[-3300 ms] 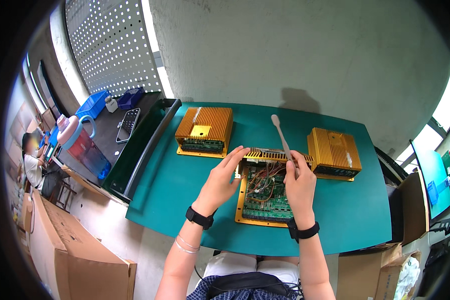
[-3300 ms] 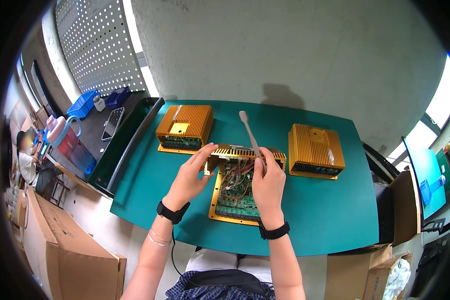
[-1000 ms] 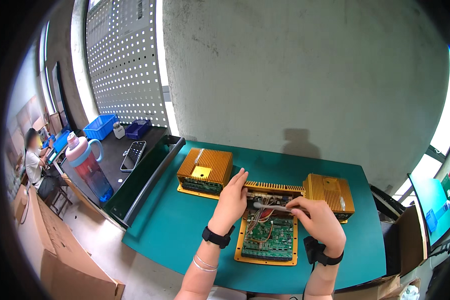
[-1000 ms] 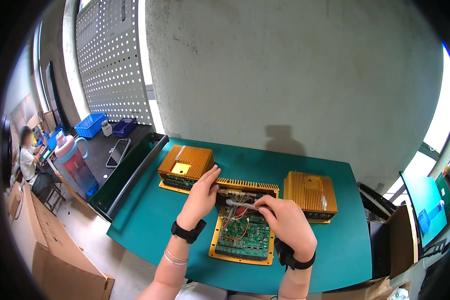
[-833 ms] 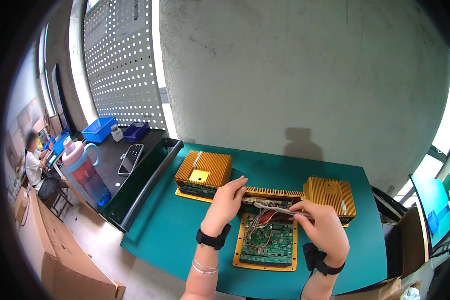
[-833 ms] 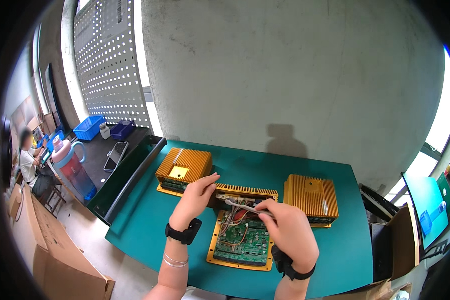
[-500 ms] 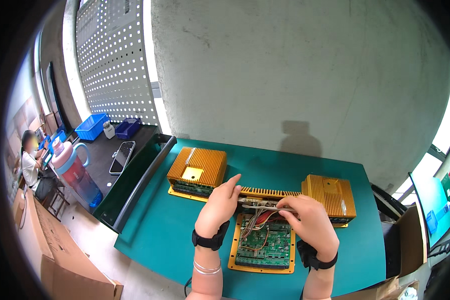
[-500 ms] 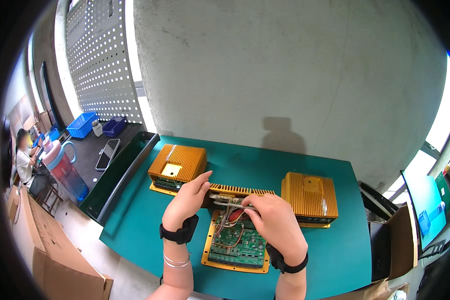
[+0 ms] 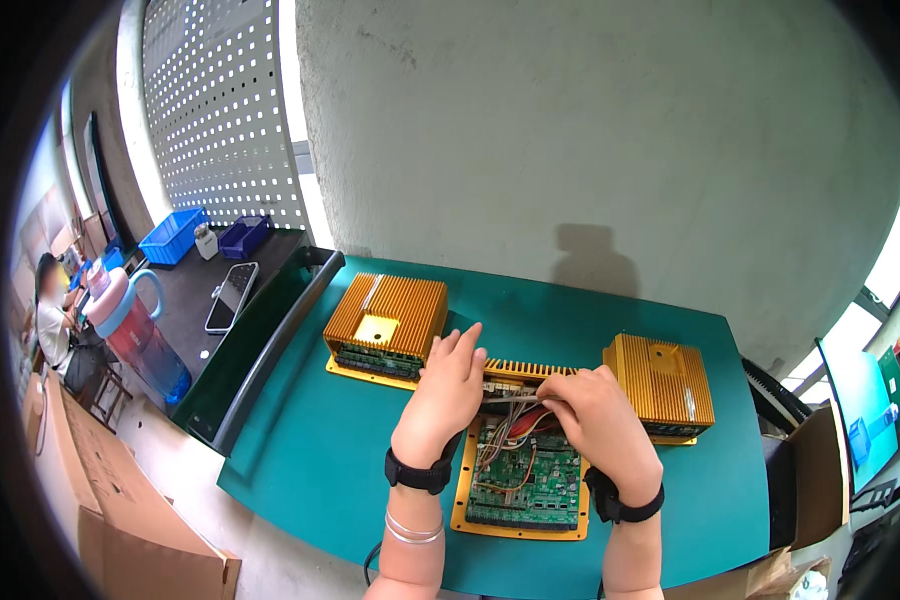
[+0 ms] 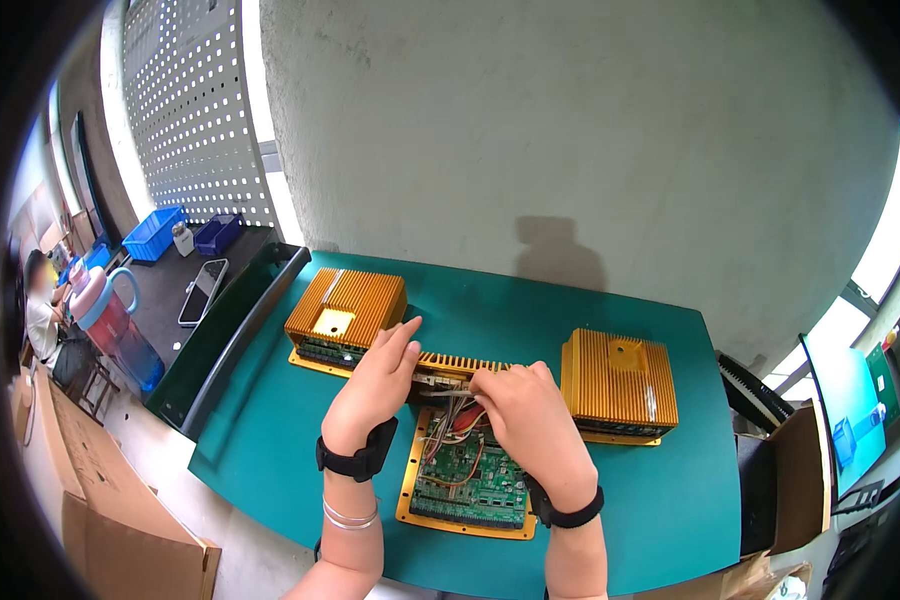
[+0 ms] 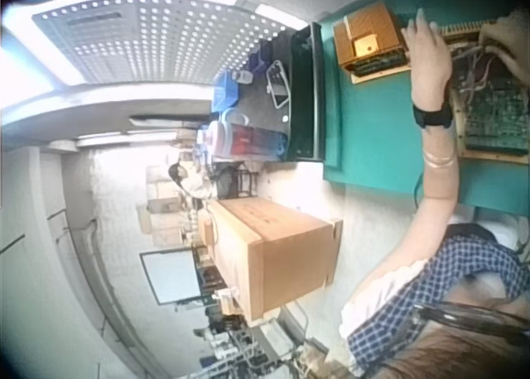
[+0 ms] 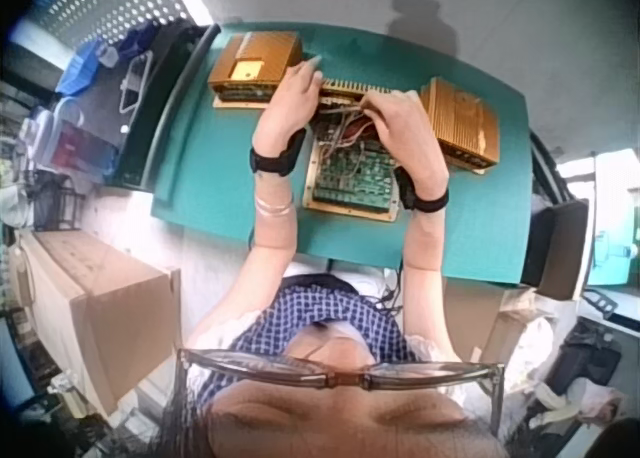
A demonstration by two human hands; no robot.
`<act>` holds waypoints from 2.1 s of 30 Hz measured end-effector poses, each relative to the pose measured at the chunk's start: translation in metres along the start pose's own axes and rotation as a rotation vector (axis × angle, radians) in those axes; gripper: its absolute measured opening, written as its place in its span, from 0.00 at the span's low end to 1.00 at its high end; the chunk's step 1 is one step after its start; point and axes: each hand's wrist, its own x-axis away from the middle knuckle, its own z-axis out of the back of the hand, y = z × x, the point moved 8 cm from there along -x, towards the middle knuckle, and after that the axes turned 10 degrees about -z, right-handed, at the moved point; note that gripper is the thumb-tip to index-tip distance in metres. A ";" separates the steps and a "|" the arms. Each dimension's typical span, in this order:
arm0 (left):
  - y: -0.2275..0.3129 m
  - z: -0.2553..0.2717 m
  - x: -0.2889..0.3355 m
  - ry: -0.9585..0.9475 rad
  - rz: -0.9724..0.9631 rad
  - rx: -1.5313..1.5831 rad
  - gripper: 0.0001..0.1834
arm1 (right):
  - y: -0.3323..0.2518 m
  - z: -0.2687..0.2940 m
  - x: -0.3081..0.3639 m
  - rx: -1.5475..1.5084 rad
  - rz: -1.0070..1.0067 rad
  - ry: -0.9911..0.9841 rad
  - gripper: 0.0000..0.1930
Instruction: The recorder disassembles an electronic box and uses a small brush to inspect and clean the internal circuit boards and components.
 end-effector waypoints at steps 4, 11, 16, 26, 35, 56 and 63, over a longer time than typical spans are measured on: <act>0.021 -0.003 -0.006 0.038 0.061 -0.240 0.28 | 0.005 0.003 -0.001 -0.024 -0.025 -0.037 0.02; 0.021 -0.004 0.000 -0.040 -0.009 -0.332 0.26 | 0.020 0.000 -0.007 -0.127 0.003 -0.033 0.02; 0.024 -0.020 0.006 -0.170 -0.144 -0.418 0.27 | 0.021 0.006 0.001 -0.026 -0.074 -0.056 0.03; 0.031 -0.022 0.007 -0.093 -0.080 -0.540 0.29 | -0.015 0.023 0.019 0.069 0.007 0.007 0.04; 0.033 -0.012 0.002 -0.090 -0.015 -0.426 0.30 | 0.012 0.022 0.006 0.114 -0.114 0.171 0.06; 0.011 0.003 0.007 -0.122 0.031 -0.326 0.29 | 0.003 0.024 0.016 0.309 -0.217 0.230 0.09; 0.014 -0.001 0.015 -0.068 0.144 -0.342 0.32 | 0.025 0.023 0.010 0.208 -0.324 0.223 0.10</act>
